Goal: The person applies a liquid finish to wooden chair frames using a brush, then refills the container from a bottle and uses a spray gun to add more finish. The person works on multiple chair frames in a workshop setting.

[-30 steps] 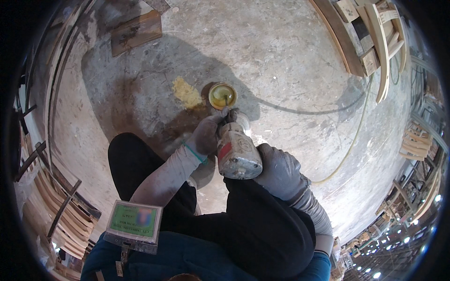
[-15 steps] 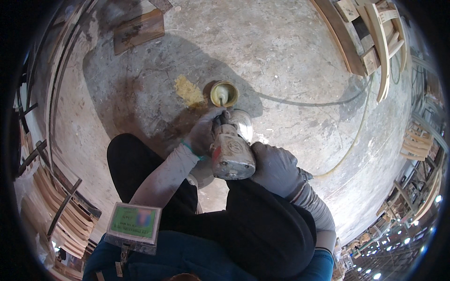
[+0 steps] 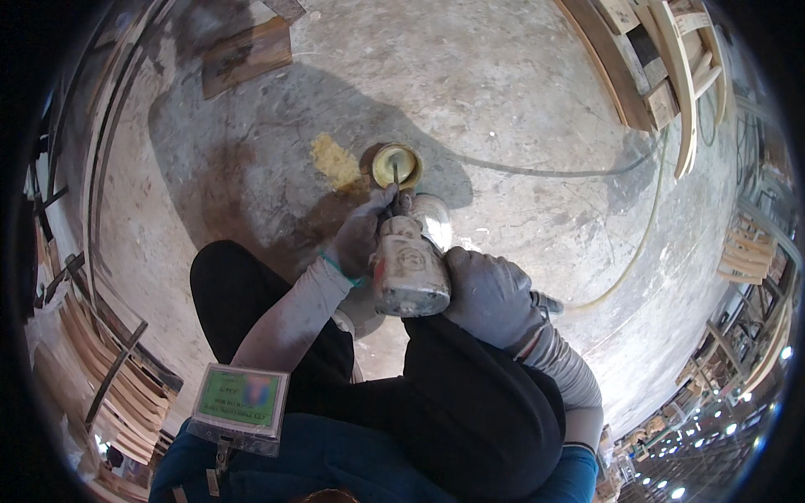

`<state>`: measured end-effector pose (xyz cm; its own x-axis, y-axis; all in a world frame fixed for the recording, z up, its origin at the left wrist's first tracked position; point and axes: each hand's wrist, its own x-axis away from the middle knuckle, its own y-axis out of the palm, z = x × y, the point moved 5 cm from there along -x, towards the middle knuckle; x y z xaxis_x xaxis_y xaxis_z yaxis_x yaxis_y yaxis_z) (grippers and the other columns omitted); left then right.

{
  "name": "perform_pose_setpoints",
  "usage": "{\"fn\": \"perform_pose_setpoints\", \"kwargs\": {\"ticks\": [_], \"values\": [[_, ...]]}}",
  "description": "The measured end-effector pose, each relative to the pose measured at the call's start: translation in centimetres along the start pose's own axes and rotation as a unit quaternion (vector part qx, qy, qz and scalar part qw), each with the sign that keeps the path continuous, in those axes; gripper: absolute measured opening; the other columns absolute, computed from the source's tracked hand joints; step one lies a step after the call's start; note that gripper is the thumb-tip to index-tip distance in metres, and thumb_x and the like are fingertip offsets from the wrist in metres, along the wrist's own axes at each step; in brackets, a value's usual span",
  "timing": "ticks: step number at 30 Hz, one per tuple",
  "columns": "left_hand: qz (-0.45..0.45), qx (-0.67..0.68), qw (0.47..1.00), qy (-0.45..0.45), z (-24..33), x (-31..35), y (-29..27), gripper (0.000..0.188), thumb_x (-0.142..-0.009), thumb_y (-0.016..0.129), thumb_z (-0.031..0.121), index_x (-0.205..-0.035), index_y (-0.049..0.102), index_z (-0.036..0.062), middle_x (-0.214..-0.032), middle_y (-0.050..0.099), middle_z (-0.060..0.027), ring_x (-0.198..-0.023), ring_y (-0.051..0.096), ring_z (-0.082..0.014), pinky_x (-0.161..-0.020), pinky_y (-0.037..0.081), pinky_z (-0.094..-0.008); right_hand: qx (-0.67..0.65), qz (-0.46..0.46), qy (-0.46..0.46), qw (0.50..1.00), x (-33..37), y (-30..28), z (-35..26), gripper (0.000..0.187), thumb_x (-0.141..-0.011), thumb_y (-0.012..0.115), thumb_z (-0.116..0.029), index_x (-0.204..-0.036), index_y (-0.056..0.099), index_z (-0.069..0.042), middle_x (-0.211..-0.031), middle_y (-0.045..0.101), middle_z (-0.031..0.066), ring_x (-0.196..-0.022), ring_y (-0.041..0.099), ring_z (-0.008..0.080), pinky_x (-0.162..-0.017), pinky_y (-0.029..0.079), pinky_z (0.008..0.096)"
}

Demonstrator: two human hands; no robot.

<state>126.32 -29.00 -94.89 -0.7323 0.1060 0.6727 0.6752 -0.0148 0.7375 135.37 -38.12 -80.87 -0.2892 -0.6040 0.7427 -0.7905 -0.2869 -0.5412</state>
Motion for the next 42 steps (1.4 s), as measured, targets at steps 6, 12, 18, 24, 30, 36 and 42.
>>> {"fn": "perform_pose_setpoints", "kwargs": {"ticks": [6,12,18,24,30,36,42], "values": [[-0.002,0.05,0.998,-0.032,-0.4,-0.5,-0.4,0.025,-0.096,0.047,0.026,-0.104,0.053,0.0039,-0.091,0.058,-0.0058,-0.083,0.059,-0.0147,-0.075,0.052,-0.0301,0.023,-0.014,0.01,1.0,0.0,-0.4,0.1,0.049,-0.069,0.066,-0.045,-0.087,0.057,-0.001,-0.079,0.063,0.0201,-0.076,0.063,0.037,-0.069,0.05,0.0446],[0.011,0.043,0.997,-0.058,-0.9,-0.5,-0.4,0.024,-0.096,0.046,0.027,-0.103,0.054,0.0052,-0.089,0.058,-0.0054,-0.08,0.059,-0.0149,-0.074,0.052,-0.0302,0.033,-0.014,0.005,0.999,0.1,-0.7,-0.1,0.05,-0.07,0.065,-0.046,-0.086,0.056,0.0,-0.079,0.063,0.0202,-0.074,0.063,0.0373,-0.067,0.05,0.0442],[0.0,0.015,0.998,-0.06,-0.4,-0.3,-0.4,0.03,-0.096,0.043,0.035,-0.103,0.055,0.0077,-0.085,0.06,-0.006,-0.078,0.061,-0.0168,-0.073,0.053,-0.033,0.022,-0.008,-0.019,1.0,-0.2,-0.8,-0.7,0.049,-0.07,0.065,-0.045,-0.085,0.056,0.001,-0.078,0.063,0.0209,-0.073,0.063,0.0369,-0.067,0.051,0.0434],[-0.054,-0.287,0.942,0.167,1.4,0.8,-0.9,0.021,-0.091,0.053,0.015,-0.108,0.053,0.0025,-0.09,0.055,-0.0041,-0.083,0.056,-0.0115,-0.077,0.051,-0.0264,0.016,-0.016,-0.041,0.999,-0.1,-0.1,-1.0,0.046,-0.069,0.066,-0.042,-0.084,0.057,0.0,-0.075,0.063,0.0202,-0.072,0.064,0.0359,-0.066,0.051,0.0426],[-0.099,-0.279,0.94,0.172,0.9,1.6,0.5,0.041,-0.077,0.066,-0.003,-0.115,0.05,-0.0004,-0.095,0.053,-0.0046,-0.085,0.053,-0.0103,-0.079,0.049,-0.0234,0.026,-0.03,-0.038,0.998,0.3,0.0,-0.8,0.044,-0.07,0.066,-0.041,-0.083,0.057,0.0,-0.074,0.063,0.0195,-0.072,0.064,0.0356,-0.065,0.051,0.0427],[-0.089,-0.266,0.949,0.143,0.5,1.1,-0.6,0.049,-0.073,0.069,-0.003,-0.117,0.049,-0.0005,-0.099,0.054,-0.006,-0.091,0.054,-0.0116,-0.082,0.048,-0.0249,0.028,-0.026,-0.049,0.998,0.6,0.3,-0.2,0.043,-0.07,0.066,-0.041,-0.083,0.057,-0.002,-0.075,0.063,0.0184,-0.072,0.064,0.0355,-0.065,0.051,0.0425],[-0.058,-0.292,0.944,0.141,0.6,0.8,-0.5,0.036,-0.085,0.06,0.013,-0.118,0.05,0.0021,-0.101,0.057,-0.0077,-0.092,0.056,-0.0127,-0.083,0.049,-0.0265,0.018,-0.032,-0.027,0.999,0.8,-0.4,0.0,0.043,-0.07,0.067,-0.042,-0.083,0.057,-0.002,-0.075,0.063,0.0178,-0.072,0.064,0.0349,-0.065,0.051,0.0427]]}}
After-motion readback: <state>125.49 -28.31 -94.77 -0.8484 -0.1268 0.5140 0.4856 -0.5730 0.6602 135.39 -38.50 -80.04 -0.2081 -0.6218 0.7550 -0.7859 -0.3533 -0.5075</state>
